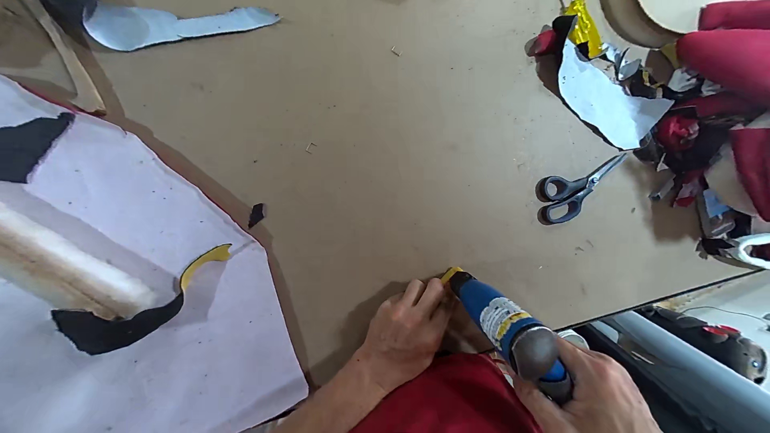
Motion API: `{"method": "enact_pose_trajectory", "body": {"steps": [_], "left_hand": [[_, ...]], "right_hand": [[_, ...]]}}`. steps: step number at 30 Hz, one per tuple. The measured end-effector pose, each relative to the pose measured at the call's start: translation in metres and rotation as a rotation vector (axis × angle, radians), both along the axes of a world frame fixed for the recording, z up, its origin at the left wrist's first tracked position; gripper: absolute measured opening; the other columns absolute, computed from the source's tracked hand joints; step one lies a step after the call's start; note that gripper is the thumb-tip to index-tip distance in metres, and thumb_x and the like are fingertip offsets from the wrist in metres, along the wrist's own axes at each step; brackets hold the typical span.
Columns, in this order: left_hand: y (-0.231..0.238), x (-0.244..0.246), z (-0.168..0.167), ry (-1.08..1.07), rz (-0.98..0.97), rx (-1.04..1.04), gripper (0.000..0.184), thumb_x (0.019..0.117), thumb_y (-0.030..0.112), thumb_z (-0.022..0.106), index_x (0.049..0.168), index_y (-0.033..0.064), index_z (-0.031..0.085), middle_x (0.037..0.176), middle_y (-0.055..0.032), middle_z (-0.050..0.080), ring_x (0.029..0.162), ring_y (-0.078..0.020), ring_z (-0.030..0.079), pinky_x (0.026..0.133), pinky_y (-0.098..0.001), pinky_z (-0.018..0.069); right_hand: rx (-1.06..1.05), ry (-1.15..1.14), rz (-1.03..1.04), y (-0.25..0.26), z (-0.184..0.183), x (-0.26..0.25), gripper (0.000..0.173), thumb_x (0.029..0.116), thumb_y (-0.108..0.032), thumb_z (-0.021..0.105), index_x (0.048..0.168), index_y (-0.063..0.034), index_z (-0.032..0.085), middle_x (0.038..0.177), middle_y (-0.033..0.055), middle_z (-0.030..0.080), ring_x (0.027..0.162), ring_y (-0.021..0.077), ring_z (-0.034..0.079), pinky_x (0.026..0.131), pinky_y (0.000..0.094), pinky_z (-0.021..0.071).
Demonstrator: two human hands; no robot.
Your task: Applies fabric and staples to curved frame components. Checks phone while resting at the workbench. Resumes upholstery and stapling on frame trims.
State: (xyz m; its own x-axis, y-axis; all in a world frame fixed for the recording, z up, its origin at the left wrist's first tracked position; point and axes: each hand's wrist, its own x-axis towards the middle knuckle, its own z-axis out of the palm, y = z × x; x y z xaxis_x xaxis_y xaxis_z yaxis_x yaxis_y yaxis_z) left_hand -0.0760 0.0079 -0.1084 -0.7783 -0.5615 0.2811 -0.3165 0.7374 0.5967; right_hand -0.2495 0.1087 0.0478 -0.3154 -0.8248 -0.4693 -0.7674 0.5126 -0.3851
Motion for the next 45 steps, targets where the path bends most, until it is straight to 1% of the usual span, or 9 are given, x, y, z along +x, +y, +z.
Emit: {"method": "enact_pose_trajectory", "body": {"steps": [11, 16, 20, 22, 25, 27, 33, 39, 45], "left_hand": [[0.0, -0.001, -0.001, -0.011, 0.02, 0.0, 0.019, 0.0937, 0.01, 0.058, 0.097, 0.0092, 0.076, 0.102, -0.008, 0.071, 0.074, -0.0209, 0.066, 0.049, -0.0294, 0.0513], [-0.001, 0.0, -0.002, -0.016, 0.025, 0.009, 0.018, 0.0933, 0.009, 0.057, 0.096, 0.0088, 0.075, 0.101, -0.0081, 0.069, 0.075, -0.0216, 0.066, 0.048, -0.0293, 0.0506], [0.002, -0.001, -0.002, 0.009, 0.052, 0.027, 0.023, 0.0934, 0.009, 0.058, 0.108, 0.0092, 0.076, 0.101, -0.0095, 0.07, 0.075, -0.0219, 0.066, 0.049, -0.0291, 0.0509], [0.001, 0.0, -0.003, 0.03, 0.07, 0.045, 0.028, 0.0934, 0.011, 0.058, 0.115, 0.0107, 0.075, 0.1, -0.0093, 0.07, 0.076, -0.022, 0.067, 0.051, -0.0295, 0.0522], [0.002, 0.003, -0.004, 0.044, 0.068, 0.059, 0.029, 0.0921, 0.014, 0.057, 0.114, 0.0108, 0.076, 0.1, -0.0083, 0.071, 0.078, -0.0221, 0.068, 0.052, -0.0305, 0.0531], [0.001, 0.004, -0.003, 0.037, 0.048, 0.043, 0.031, 0.0921, 0.015, 0.055, 0.115, 0.0107, 0.076, 0.109, -0.0075, 0.072, 0.081, -0.0217, 0.068, 0.053, -0.0303, 0.053], [0.003, 0.013, -0.007, 0.108, -0.013, -0.042, 0.021, 0.0957, 0.009, 0.055, 0.097, 0.0069, 0.076, 0.121, -0.008, 0.074, 0.076, -0.0186, 0.067, 0.058, -0.0294, 0.0518], [0.0, 0.011, -0.006, 0.156, -0.083, -0.083, 0.023, 0.0975, 0.006, 0.051, 0.084, 0.0067, 0.071, 0.097, -0.0067, 0.073, 0.074, -0.0206, 0.065, 0.054, -0.0304, 0.049], [-0.003, 0.009, -0.006, 0.156, -0.065, -0.027, 0.022, 0.096, 0.006, 0.053, 0.083, 0.0069, 0.07, 0.084, -0.0057, 0.068, 0.07, -0.0204, 0.062, 0.051, -0.0299, 0.0477]], "right_hand": [[0.137, 0.023, 0.002, -0.012, 0.012, 0.009, 0.041, 0.0842, -0.025, 0.075, 0.116, 0.0008, 0.072, 0.089, 0.0145, 0.077, 0.075, 0.0266, 0.074, 0.065, 0.0482, 0.0586], [0.24, 0.004, -0.043, -0.02, 0.014, 0.01, 0.039, 0.0838, -0.027, 0.074, 0.114, -0.0022, 0.072, 0.082, 0.0132, 0.075, 0.071, 0.0289, 0.073, 0.062, 0.0535, 0.0562], [0.228, -0.029, -0.112, -0.01, 0.014, -0.001, 0.031, 0.0871, -0.034, 0.071, 0.098, -0.0053, 0.072, 0.073, 0.0086, 0.07, 0.065, 0.0235, 0.069, 0.058, 0.0496, 0.0536], [0.166, -0.036, -0.144, 0.001, 0.013, -0.006, 0.036, 0.0892, -0.037, 0.07, 0.1, -0.0027, 0.071, 0.074, 0.009, 0.071, 0.066, 0.0214, 0.07, 0.06, 0.0482, 0.056], [0.124, -0.033, -0.157, 0.008, 0.017, -0.006, 0.036, 0.0884, -0.035, 0.072, 0.1, -0.0007, 0.07, 0.077, 0.0106, 0.072, 0.069, 0.0202, 0.071, 0.064, 0.0472, 0.0572], [0.124, -0.048, -0.137, 0.004, 0.017, -0.002, 0.036, 0.0887, -0.034, 0.072, 0.101, -0.001, 0.07, 0.077, 0.0107, 0.072, 0.069, 0.0204, 0.071, 0.063, 0.0471, 0.0572], [0.147, -0.051, -0.115, -0.003, 0.01, 0.011, 0.034, 0.0883, -0.034, 0.072, 0.103, -0.0041, 0.07, 0.075, 0.008, 0.071, 0.066, 0.0192, 0.07, 0.059, 0.0458, 0.0561], [0.14, -0.052, -0.09, -0.006, 0.008, 0.012, 0.034, 0.0875, -0.034, 0.073, 0.103, -0.0044, 0.07, 0.076, 0.0076, 0.072, 0.067, 0.0178, 0.07, 0.06, 0.0442, 0.0565], [0.146, -0.056, -0.057, -0.008, 0.006, 0.013, 0.033, 0.0869, -0.034, 0.072, 0.104, -0.0049, 0.071, 0.076, 0.0075, 0.072, 0.068, 0.0185, 0.071, 0.06, 0.0447, 0.0568]]}}
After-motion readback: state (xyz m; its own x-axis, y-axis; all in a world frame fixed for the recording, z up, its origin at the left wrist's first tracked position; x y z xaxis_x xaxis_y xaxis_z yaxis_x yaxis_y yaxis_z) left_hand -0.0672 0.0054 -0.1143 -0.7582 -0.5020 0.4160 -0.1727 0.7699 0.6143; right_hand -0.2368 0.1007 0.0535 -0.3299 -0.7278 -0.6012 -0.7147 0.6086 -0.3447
